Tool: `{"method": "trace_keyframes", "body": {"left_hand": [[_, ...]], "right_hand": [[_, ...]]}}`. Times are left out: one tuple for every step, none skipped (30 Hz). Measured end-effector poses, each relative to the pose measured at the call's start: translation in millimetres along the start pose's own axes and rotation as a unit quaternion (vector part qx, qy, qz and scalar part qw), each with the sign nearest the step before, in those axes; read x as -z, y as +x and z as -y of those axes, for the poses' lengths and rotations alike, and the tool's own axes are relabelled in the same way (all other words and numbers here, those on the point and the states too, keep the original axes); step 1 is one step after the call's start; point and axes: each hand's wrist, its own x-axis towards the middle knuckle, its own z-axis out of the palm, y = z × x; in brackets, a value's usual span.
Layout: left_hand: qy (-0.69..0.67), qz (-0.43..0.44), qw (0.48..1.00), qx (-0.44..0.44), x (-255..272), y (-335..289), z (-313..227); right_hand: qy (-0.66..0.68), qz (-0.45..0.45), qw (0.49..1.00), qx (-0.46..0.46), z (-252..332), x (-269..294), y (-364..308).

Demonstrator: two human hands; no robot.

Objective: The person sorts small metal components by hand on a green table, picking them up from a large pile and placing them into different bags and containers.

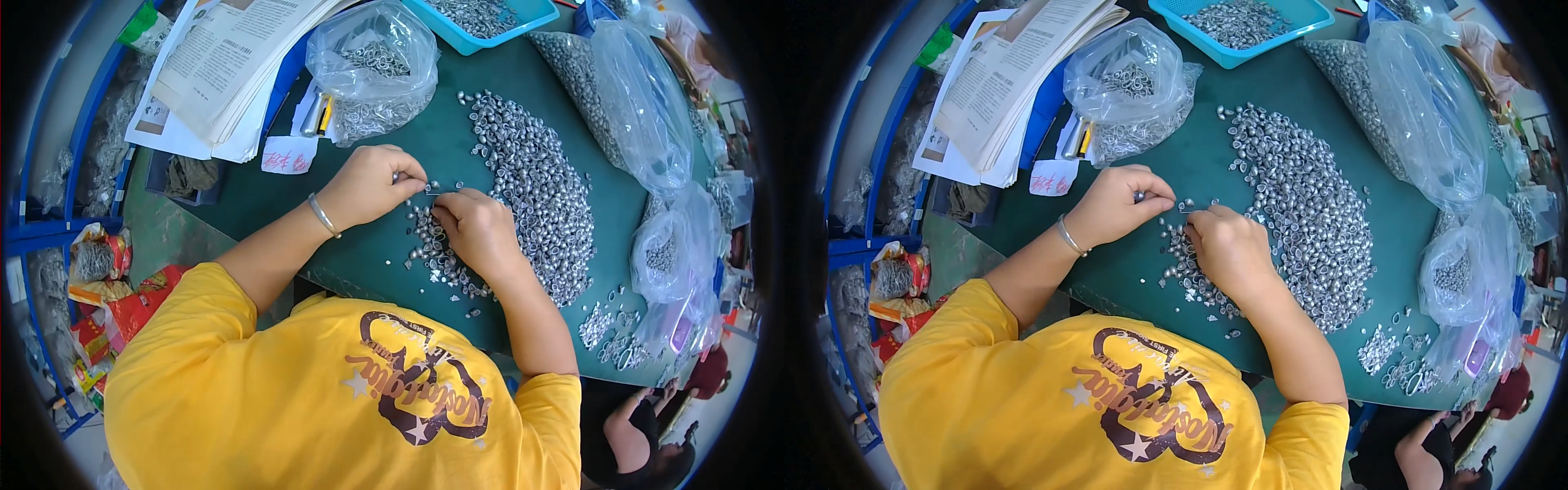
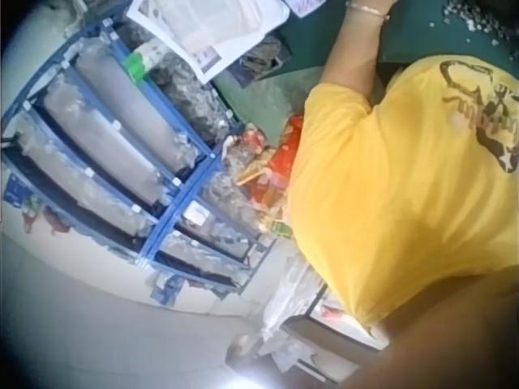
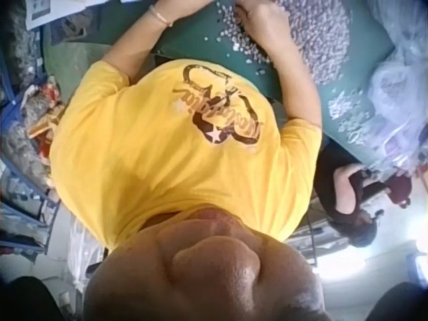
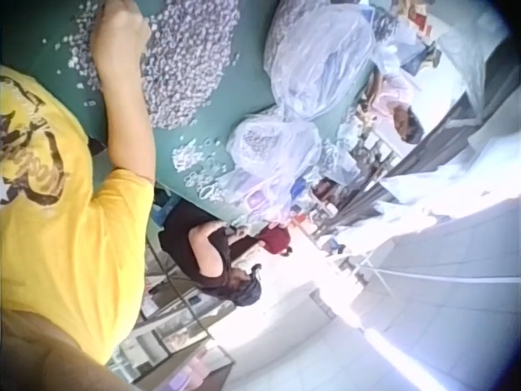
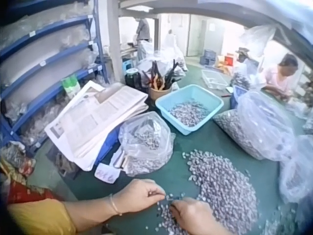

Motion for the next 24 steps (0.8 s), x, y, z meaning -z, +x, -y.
{"method": "trace_keyframes", "body": {"left_hand": [[0.024,-0.003,1.0,-0.018,-1.1,2.8,0.0],[0.048,-0.005,0.998,-0.037,-1.8,6.8,0.2],[0.071,-0.008,0.996,-0.055,-2.8,10.5,-0.1],[0.096,0.002,0.993,-0.069,-4.5,13.8,0.1],[0.121,0.012,0.989,-0.083,-6.9,16.7,1.3],[0.145,0.023,0.984,-0.097,-10.2,18.9,2.9],[0.16,0.028,0.982,-0.1,-14.0,20.1,5.2],[0.157,0.034,0.982,-0.098,-14.8,21.2,5.3],[0.153,0.041,0.983,-0.095,-15.7,21.6,5.6],[0.149,0.047,0.983,-0.092,-16.6,22.0,5.8],[0.095,0.055,0.991,-0.076,-16.3,22.3,5.6],[0.041,0.065,0.995,-0.062,-14.7,22.7,4.4],[-0.013,0.074,0.996,-0.047,-12.2,22.7,2.7],[-0.215,0.122,0.967,0.056,-7.7,21.3,-1.3],[-0.403,0.164,0.887,0.156,-0.1,19.2,-7.3],[-0.569,0.195,0.759,0.249,4.4,16.8,-10.2],[-0.619,0.204,0.724,0.224,3.6,14.5,-7.3],[-0.644,0.196,0.708,0.216,4.0,11.9,-4.7],[-0.667,0.188,0.69,0.207,4.4,9.4,-2.3],[-0.691,0.179,0.672,0.198,4.7,7.1,-0.5],[-0.694,0.162,0.672,0.2,4.2,4.3,1.3],[-0.686,0.142,0.679,0.22,3.9,3.1,0.6],[-0.677,0.122,0.686,0.24,3.6,2.1,-0.7],[-0.667,0.102,0.691,0.258,3.8,1.1,-2.1]], "right_hand": [[-0.01,0.004,1.0,0.001,-0.8,0.1,0.7],[-0.021,0.008,1.0,0.002,-1.9,0.8,0.9],[-0.032,0.011,0.999,0.003,-2.5,1.6,0.8],[-0.016,0.008,1.0,-0.001,-2.4,2.1,0.0],[0.001,0.004,1.0,-0.004,-2.2,2.3,-1.2],[0.017,0.0,1.0,-0.009,-3.2,2.0,-2.2],[0.076,-0.015,0.997,0.009,-7.5,0.8,-3.1],[0.165,-0.006,0.986,-0.037,-9.5,3.2,-5.4],[0.252,0.004,0.964,-0.084,-10.9,5.2,-10.3],[0.337,0.014,0.932,-0.131,-13.1,7.4,-14.0],[0.398,0.019,0.907,-0.135,-15.6,11.5,-15.4],[0.457,0.021,0.878,-0.14,-18.2,15.8,-17.7],[0.621,0.023,0.766,-0.165,-22.9,15.4,-23.8],[0.76,0.025,0.623,-0.183,-27.3,14.8,-29.4],[0.829,0.028,0.54,-0.141,-31.1,16.1,-27.4],[0.867,0.024,0.487,-0.106,-32.9,16.2,-25.9],[0.86,0.016,0.497,-0.116,-32.9,18.8,-26.1],[0.854,0.01,0.505,-0.126,-31.7,21.2,-25.2],[0.818,0.0,0.558,-0.141,-30.6,21.1,-23.9],[0.778,0.026,0.596,-0.197,-35.0,21.3,-23.8],[0.61,0.041,0.761,-0.219,-25.8,22.5,-17.6],[0.407,0.051,0.883,-0.229,-13.5,22.1,-10.9],[0.323,0.035,0.938,-0.122,-8.6,15.4,-6.9],[0.214,0.062,0.974,-0.043,-7.2,12.0,-2.9]]}}
